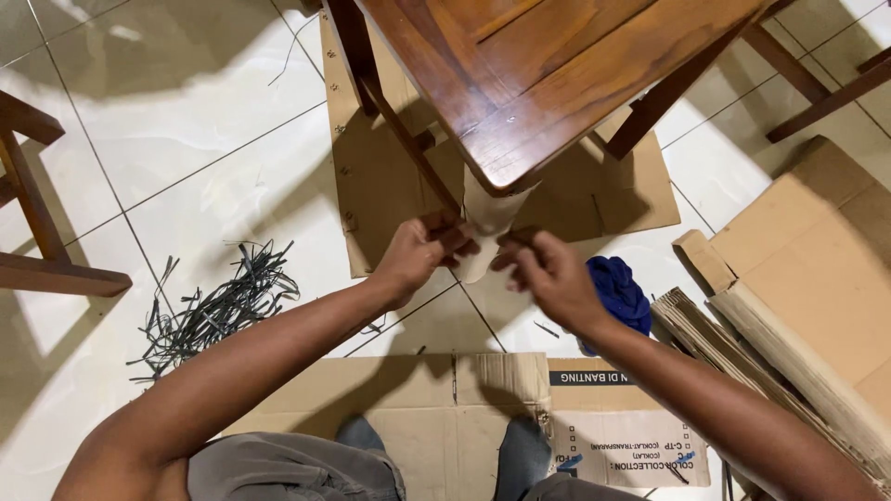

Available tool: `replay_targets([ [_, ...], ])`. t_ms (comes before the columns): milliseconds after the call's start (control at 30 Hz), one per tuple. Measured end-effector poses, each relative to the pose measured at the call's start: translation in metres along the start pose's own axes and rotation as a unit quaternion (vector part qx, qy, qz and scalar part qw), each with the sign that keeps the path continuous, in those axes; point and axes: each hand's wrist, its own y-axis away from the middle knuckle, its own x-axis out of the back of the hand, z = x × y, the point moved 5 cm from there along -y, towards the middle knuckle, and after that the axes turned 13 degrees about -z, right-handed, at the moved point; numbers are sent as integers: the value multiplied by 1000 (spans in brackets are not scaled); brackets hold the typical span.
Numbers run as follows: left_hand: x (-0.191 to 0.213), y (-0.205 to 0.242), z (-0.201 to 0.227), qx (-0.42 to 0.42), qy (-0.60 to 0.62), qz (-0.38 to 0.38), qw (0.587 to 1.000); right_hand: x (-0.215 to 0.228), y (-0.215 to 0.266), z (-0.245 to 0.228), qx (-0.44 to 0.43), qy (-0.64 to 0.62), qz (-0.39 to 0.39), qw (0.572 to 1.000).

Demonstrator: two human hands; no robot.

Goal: Cleaning a wooden chair with a cloth and then securing protective cardboard to the legs using cable ties.

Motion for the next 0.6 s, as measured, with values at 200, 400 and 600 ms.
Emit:
replay_targets([
  [200,-9,-14,-7,28,-16,-7,999,-18,-17,-39,53,287,5,957],
  [400,-17,-6,3,28,19,27,999,-31,-4,-27,92,532,42,840],
  [600,-20,-5,3,43,43,-1,998,-42,2,-36,124,538,-9,834],
])
